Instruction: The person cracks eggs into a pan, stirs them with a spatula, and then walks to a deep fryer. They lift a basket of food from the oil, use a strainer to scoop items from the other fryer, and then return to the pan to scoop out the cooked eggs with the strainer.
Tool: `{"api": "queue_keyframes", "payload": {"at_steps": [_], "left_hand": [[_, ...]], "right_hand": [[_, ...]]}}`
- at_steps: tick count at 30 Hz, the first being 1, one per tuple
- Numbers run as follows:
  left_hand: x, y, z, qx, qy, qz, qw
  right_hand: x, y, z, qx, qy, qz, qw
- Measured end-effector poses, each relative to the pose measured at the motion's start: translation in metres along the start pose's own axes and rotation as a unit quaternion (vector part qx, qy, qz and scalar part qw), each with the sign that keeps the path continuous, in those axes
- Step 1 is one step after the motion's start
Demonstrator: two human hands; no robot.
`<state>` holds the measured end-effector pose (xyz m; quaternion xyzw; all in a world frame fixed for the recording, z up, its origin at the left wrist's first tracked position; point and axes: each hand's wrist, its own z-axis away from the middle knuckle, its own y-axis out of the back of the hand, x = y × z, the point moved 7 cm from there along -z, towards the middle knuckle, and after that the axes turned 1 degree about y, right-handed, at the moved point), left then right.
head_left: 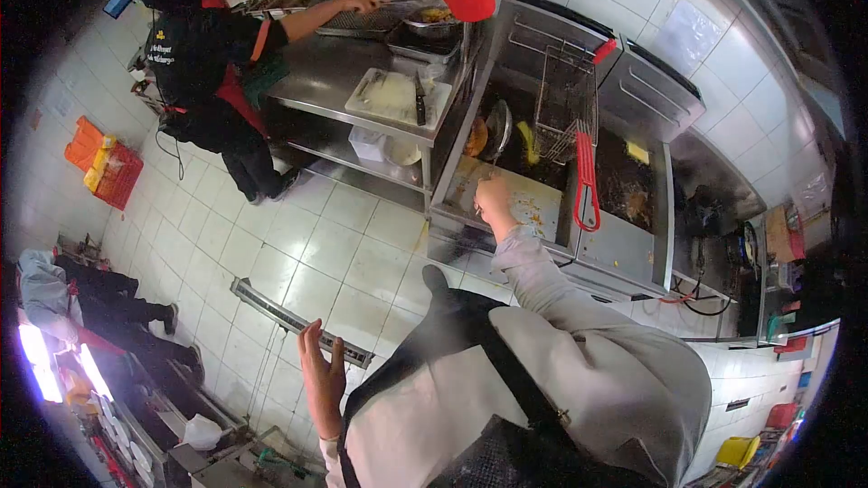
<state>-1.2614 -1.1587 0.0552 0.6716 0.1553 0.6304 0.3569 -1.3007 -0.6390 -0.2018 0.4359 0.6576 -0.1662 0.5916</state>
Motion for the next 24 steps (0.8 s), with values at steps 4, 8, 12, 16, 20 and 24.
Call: {"api": "queue_keyframes", "payload": {"at_steps": [4,8,12,16,20,24], "left_hand": [[0.0,0.002,0.003,0.007,-0.002,0.002,1.0],[-0.006,0.0,0.004,0.011,-0.003,0.001,1.0],[-0.008,-0.001,0.002,0.007,0.002,0.004,1.0],[-0.01,0.001,0.002,0.017,-0.001,0.006,1.0],[-0.006,0.004,0.004,0.019,0.01,0.009,1.0],[-0.008,0.003,0.009,0.022,0.017,0.01,1.0]], "right_hand": [[-0.05,-0.008,0.01,0.019,-0.24,-0.128,0.962],[-0.06,-0.019,0.004,0.014,-0.282,-0.076,0.956],[-0.049,-0.01,-0.005,0.068,-0.207,-0.062,0.974],[-0.038,0.009,0.015,0.066,-0.317,-0.226,0.919],[-0.034,0.019,0.028,0.079,-0.419,-0.347,0.835],[-0.044,0.032,0.014,-0.009,-0.432,-0.443,0.785]]}}
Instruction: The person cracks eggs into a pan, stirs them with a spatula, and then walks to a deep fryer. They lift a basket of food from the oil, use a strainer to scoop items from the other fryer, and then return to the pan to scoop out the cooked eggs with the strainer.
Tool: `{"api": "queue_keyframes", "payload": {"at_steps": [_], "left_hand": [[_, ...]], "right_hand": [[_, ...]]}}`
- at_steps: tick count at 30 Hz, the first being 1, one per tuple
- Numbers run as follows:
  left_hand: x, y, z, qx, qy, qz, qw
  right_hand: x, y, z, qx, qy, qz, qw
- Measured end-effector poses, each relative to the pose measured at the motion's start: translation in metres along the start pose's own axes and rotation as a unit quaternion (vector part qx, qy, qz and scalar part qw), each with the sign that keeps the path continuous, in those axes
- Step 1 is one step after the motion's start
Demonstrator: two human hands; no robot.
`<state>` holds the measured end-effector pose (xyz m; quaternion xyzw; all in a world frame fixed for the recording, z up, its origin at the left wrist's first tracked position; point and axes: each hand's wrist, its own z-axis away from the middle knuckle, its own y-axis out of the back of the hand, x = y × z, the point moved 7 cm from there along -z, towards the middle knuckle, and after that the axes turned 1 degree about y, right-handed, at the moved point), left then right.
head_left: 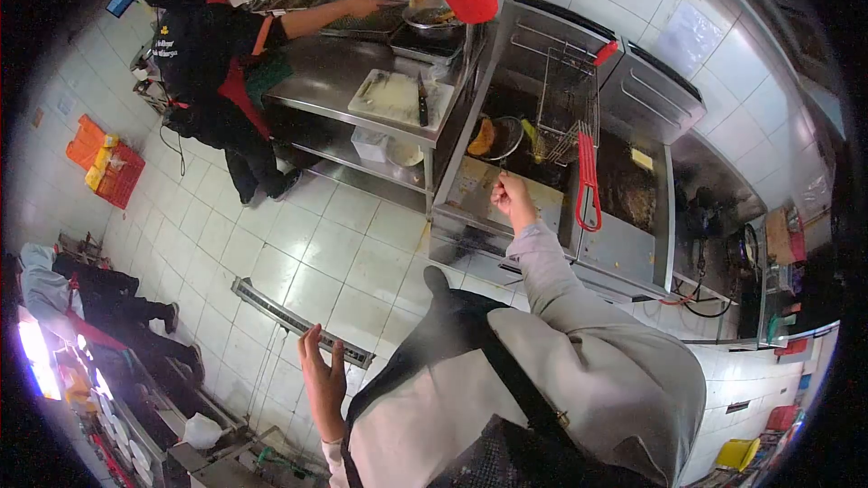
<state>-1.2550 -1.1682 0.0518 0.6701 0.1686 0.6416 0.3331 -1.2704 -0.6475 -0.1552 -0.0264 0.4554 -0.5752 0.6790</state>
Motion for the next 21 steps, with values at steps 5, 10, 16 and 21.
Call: {"api": "queue_keyframes", "payload": {"at_steps": [5,10,16,21], "left_hand": [[-0.003,0.002,0.003,-0.001,-0.008,-0.017,1.0],[0.004,-0.001,0.003,-0.014,-0.008,-0.012,1.0],[0.015,-0.011,-0.003,-0.044,-0.031,-0.003,0.999],[0.029,-0.017,-0.009,-0.056,-0.107,-0.014,0.993]], "right_hand": [[-0.021,0.021,0.03,-0.098,-0.045,-0.2,0.974],[-0.02,0.047,0.078,-0.157,-0.076,-0.289,0.941],[0.0,0.071,0.139,-0.104,-0.078,-0.15,0.98],[0.007,0.072,0.167,-0.045,-0.053,-0.125,0.99]]}}
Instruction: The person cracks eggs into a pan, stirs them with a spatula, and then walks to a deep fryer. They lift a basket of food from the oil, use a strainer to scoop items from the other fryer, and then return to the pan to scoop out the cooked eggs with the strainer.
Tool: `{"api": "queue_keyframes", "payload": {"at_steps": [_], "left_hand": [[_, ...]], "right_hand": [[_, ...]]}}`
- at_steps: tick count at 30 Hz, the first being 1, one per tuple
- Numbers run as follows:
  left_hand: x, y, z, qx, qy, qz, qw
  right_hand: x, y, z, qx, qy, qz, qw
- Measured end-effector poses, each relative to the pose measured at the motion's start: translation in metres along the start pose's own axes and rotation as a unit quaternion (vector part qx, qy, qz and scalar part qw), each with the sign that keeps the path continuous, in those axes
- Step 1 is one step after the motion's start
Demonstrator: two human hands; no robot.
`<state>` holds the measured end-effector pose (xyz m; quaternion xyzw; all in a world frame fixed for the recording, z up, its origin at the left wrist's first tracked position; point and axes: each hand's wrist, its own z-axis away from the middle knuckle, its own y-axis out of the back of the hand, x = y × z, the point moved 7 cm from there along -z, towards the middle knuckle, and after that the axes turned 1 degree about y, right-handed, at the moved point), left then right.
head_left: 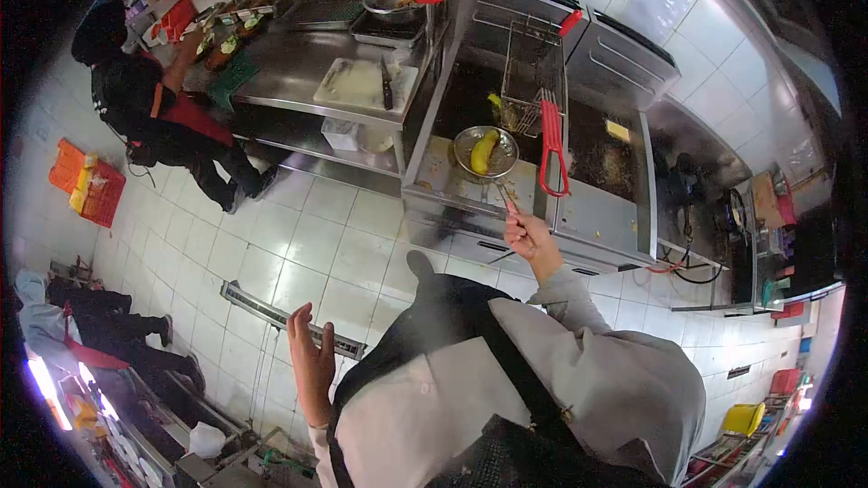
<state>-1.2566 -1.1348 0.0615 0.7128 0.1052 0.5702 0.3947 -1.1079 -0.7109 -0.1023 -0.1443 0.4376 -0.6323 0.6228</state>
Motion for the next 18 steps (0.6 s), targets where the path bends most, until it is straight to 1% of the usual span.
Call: {"api": "queue_keyframes", "payload": {"at_steps": [2,6,9,11,12,14,15,17,18], "left_hand": [[0.004,-0.001,-0.001,-0.007,0.007,0.001,1.0],[0.002,-0.004,0.003,-0.016,0.019,0.002,1.0],[-0.004,-0.007,0.006,-0.019,0.029,0.003,0.999],[-0.001,-0.003,0.009,-0.009,0.034,0.006,0.999],[-0.001,-0.001,0.011,-0.005,0.038,0.008,0.999],[-0.003,0.0,0.016,-0.001,0.047,0.007,0.999],[-0.006,0.001,0.018,0.002,0.054,0.006,0.999],[-0.009,0.002,0.022,-0.001,0.054,-0.002,0.999],[-0.01,0.002,0.023,-0.006,0.053,-0.009,0.999]], "right_hand": [[-0.002,-0.001,0.004,0.012,-0.004,0.0,1.0],[-0.002,0.001,0.013,-0.004,0.01,0.018,1.0],[-0.001,0.004,0.009,0.009,-0.009,0.022,1.0],[0.001,-0.005,0.013,-0.012,-0.007,-0.018,1.0],[0.006,-0.005,0.013,-0.013,-0.01,-0.016,1.0],[0.009,-0.002,0.013,0.01,0.019,0.025,0.999],[0.008,-0.004,0.014,0.009,0.018,0.027,0.999],[0.012,-0.008,0.013,0.003,-0.023,-0.051,0.998],[0.013,-0.008,0.011,0.003,-0.024,-0.05,0.998]]}}
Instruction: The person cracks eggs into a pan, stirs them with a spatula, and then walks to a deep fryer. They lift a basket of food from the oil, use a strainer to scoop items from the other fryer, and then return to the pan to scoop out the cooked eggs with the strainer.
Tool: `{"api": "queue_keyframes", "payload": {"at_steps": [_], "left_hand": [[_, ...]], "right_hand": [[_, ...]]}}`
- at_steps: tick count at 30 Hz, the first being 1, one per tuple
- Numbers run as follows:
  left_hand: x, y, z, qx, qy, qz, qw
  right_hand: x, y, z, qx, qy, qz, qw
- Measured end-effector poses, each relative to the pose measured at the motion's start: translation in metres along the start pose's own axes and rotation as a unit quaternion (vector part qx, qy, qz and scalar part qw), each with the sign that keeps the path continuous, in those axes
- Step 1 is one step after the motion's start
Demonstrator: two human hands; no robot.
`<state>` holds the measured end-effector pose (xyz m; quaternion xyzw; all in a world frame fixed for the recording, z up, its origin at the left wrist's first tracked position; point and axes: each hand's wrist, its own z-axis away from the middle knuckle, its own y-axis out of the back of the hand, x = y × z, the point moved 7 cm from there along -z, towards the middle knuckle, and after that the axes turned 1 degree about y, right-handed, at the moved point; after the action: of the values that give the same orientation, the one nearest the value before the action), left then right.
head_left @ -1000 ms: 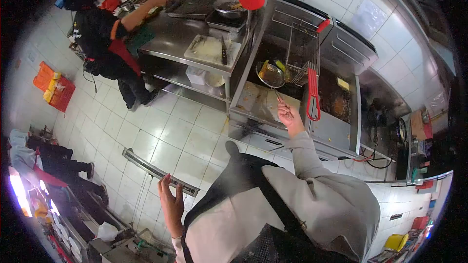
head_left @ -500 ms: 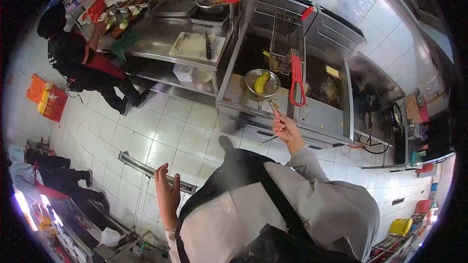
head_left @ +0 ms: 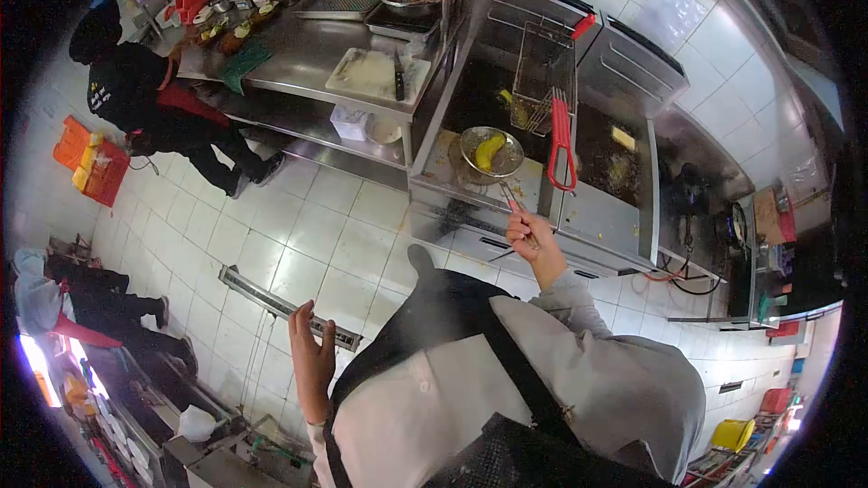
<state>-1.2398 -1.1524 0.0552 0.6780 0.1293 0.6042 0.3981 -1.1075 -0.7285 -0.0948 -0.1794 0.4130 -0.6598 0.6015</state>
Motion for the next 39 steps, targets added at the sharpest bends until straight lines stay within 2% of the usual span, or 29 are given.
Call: {"api": "queue_keyframes", "payload": {"at_steps": [2,5,9,11,16,18,19,22,25,26,27,29,31,32,33,35,36,39], "left_hand": [[-0.003,0.001,0.002,0.004,0.005,0.009,1.0],[-0.011,0.001,0.004,0.011,0.004,0.018,1.0],[-0.01,0.006,0.005,0.014,0.018,0.024,0.999],[-0.011,0.006,0.004,0.017,0.013,0.025,0.999],[-0.016,0.007,0.005,0.033,-0.001,0.021,0.999],[-0.014,0.009,0.007,0.039,0.006,0.022,0.999],[-0.014,0.01,0.008,0.041,0.013,0.024,0.999],[-0.021,0.011,0.013,0.05,0.027,0.032,0.998],[-0.034,0.012,0.019,0.063,0.04,0.038,0.997],[-0.038,0.011,0.02,0.056,0.054,0.036,0.996],[-0.043,0.009,0.022,0.048,0.068,0.034,0.996],[-0.048,0.012,0.024,0.064,0.066,0.038,0.995],[-0.046,0.016,0.026,0.067,0.054,0.033,0.996],[-0.045,0.019,0.027,0.07,0.057,0.034,0.995],[-0.043,0.023,0.028,0.07,0.062,0.031,0.995],[-0.045,0.026,0.03,0.07,0.068,0.027,0.995],[-0.046,0.027,0.03,0.076,0.052,0.022,0.996],[-0.05,0.029,0.031,0.091,0.051,0.028,0.994]], "right_hand": [[0.001,-0.003,0.0,-0.041,0.015,0.036,0.998],[0.003,-0.008,-0.002,0.004,0.005,0.029,1.0],[0.012,-0.041,-0.001,-0.023,0.003,0.0,1.0],[0.014,-0.077,0.004,-0.102,0.018,-0.021,0.994],[-0.002,-0.169,-0.002,-0.135,0.028,-0.056,0.989],[-0.015,-0.206,-0.011,-0.213,0.045,-0.029,0.976],[-0.019,-0.218,-0.015,-0.217,0.041,-0.027,0.975],[-0.045,-0.248,-0.011,-0.262,0.116,-0.078,0.955],[-0.068,-0.235,-0.035,-0.241,0.195,-0.049,0.95],[-0.07,-0.232,-0.032,-0.173,0.257,-0.03,0.95],[-0.073,-0.226,-0.04,-0.178,0.253,-0.027,0.95],[-0.087,-0.204,-0.064,-0.177,0.185,-0.121,0.959],[-0.095,-0.202,-0.056,-0.207,0.203,-0.129,0.948],[-0.092,-0.206,-0.041,-0.167,0.227,-0.133,0.95],[-0.089,-0.202,-0.045,-0.167,0.223,-0.132,0.951],[-0.089,-0.197,-0.052,-0.181,0.255,-0.059,0.948],[-0.088,-0.191,-0.057,-0.122,0.259,-0.035,0.957],[-0.096,-0.193,-0.053,-0.161,0.27,-0.039,0.949]]}}
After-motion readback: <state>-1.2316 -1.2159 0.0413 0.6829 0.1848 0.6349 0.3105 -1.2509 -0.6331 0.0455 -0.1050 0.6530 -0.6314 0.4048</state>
